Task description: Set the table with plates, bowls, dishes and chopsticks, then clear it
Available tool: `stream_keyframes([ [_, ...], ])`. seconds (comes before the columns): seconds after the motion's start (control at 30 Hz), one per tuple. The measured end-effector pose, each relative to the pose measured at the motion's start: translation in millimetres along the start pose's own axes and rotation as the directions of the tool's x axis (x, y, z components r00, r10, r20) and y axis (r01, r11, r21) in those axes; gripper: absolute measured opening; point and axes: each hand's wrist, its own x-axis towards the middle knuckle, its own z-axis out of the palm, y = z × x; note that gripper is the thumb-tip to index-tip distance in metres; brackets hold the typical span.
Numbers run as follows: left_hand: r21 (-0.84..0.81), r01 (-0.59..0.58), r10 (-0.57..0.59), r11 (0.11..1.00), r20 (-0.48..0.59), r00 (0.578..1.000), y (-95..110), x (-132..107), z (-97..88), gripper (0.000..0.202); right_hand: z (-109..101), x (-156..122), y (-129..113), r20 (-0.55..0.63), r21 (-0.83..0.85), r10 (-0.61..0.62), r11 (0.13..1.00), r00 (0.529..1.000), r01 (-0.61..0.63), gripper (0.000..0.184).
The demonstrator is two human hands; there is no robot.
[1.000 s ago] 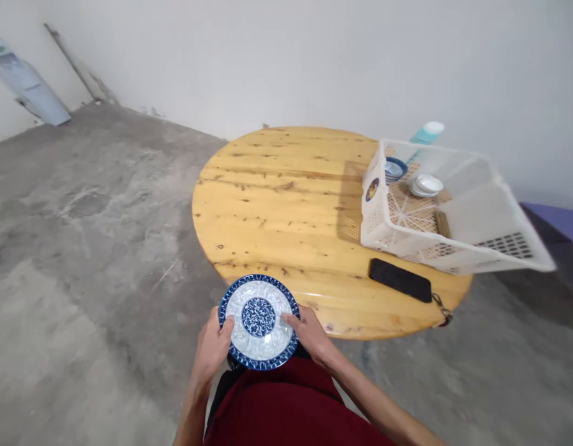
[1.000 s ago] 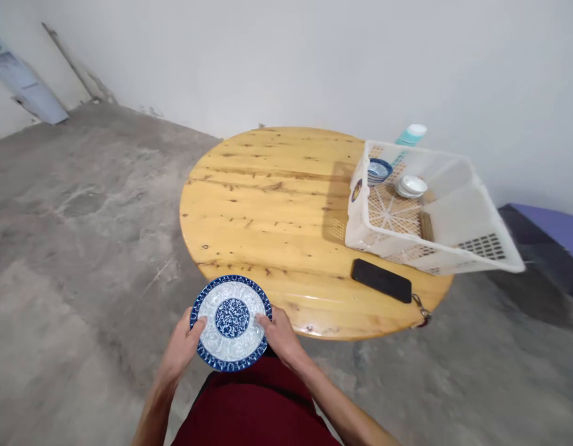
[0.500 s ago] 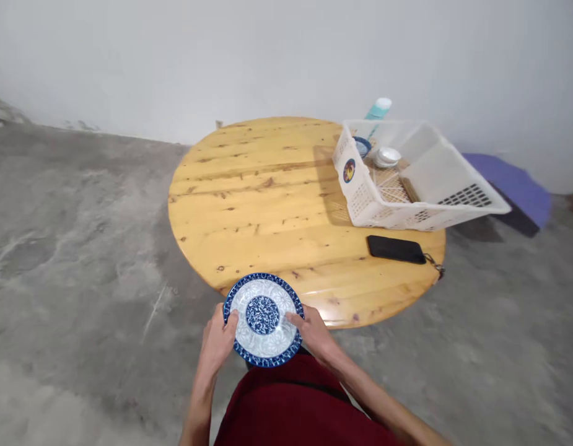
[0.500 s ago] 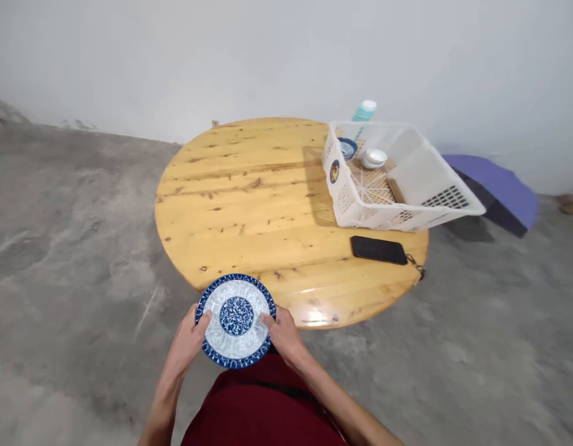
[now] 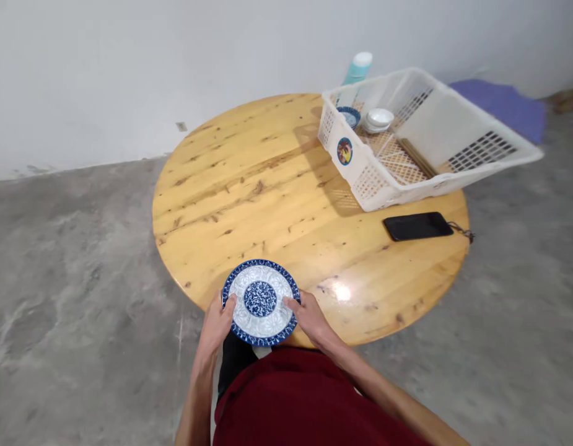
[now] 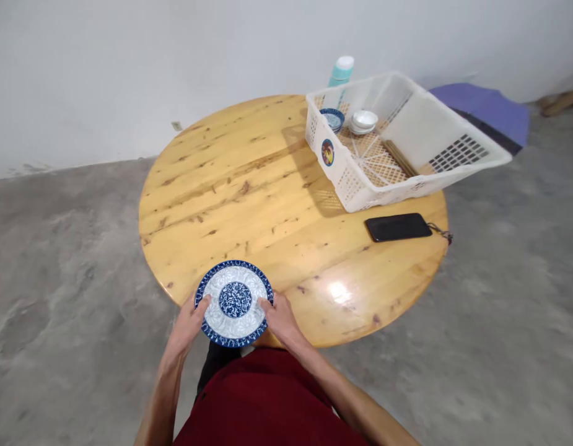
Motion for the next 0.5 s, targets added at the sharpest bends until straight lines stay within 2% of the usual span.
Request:
stream_keyframes([
  [0.13, 0.019, -0.045, 0.042, 0.999, 0.113, 0.993, 8.2, 52.1, -12.3, 0.046, 19.5, 14.9, -5.0, -0.132, 0.114, 0.048, 0.993, 0.99, -0.033, 0.046],
  [0.23, 0.077, -0.092, 0.075, 0.993, 0.196, 0.978, 14.7, 93.6, -23.5, 0.043, 40.2, 23.9, -8.9, -0.259, 0.177, 0.114, 0.982, 0.959, -0.069, 0.048],
  [0.3, 0.129, -0.134, 0.094, 0.982, 0.279, 0.956, 20.2, 119.4, -33.5, 0.039, 58.0, 27.6, -13.3, -0.333, 0.226, 0.155, 0.971, 0.93, -0.081, 0.048],
  [0.4, 0.213, -0.228, 0.122, 0.95, 0.419, 0.9, 29.0, 153.8, -51.0, 0.036, 89.3, 31.6, -21.8, -0.429, 0.312, 0.24, 0.944, 0.871, -0.107, 0.048],
  [0.5, 0.222, -0.292, 0.149, 0.931, 0.498, 0.854, 34.7, 184.4, -66.5, 0.034, 120.2, 39.0, -29.5, -0.5, 0.398, 0.328, 0.909, 0.802, -0.123, 0.049],
])
